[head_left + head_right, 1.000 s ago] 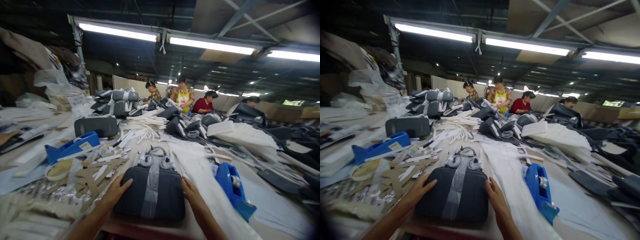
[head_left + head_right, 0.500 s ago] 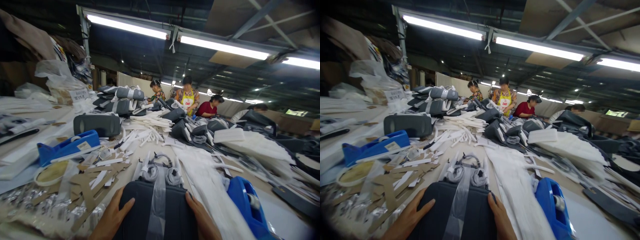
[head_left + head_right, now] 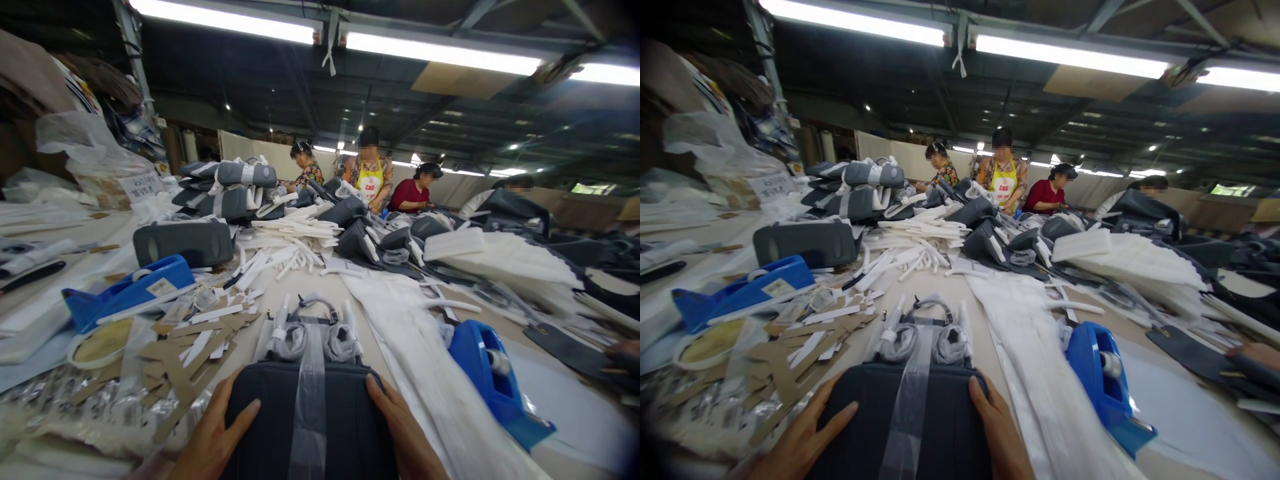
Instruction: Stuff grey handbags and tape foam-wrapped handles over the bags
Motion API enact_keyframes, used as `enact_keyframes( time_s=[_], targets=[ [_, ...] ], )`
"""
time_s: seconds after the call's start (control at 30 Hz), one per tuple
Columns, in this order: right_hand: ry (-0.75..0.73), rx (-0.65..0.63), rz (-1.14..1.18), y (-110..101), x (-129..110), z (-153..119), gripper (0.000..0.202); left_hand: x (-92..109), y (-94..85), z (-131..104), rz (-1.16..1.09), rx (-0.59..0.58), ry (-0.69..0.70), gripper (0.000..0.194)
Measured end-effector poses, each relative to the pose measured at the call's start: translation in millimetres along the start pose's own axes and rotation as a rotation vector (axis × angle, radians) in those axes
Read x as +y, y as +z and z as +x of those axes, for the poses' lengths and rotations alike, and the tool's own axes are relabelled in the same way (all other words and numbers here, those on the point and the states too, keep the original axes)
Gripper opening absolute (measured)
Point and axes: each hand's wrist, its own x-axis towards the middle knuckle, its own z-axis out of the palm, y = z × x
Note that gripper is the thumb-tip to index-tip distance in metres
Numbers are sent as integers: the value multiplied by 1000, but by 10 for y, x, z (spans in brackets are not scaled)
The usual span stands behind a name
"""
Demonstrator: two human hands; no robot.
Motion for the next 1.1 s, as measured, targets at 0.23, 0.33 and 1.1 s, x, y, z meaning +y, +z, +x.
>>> enact_keyframes(
  time_s=[0.23, 0.33, 1.1],
  targets=[
    [4, -40, 117, 25, 45, -1, 61, 1039, -163, 703, 58, -118, 240, 51],
    [-30, 0, 101, 37, 16, -9, 58, 1374, 40, 1062, 149, -229, 352, 53],
    [-131, 91, 12, -23, 30, -79, 58, 1781, 615, 1618, 659, -381, 417, 34]
  ],
)
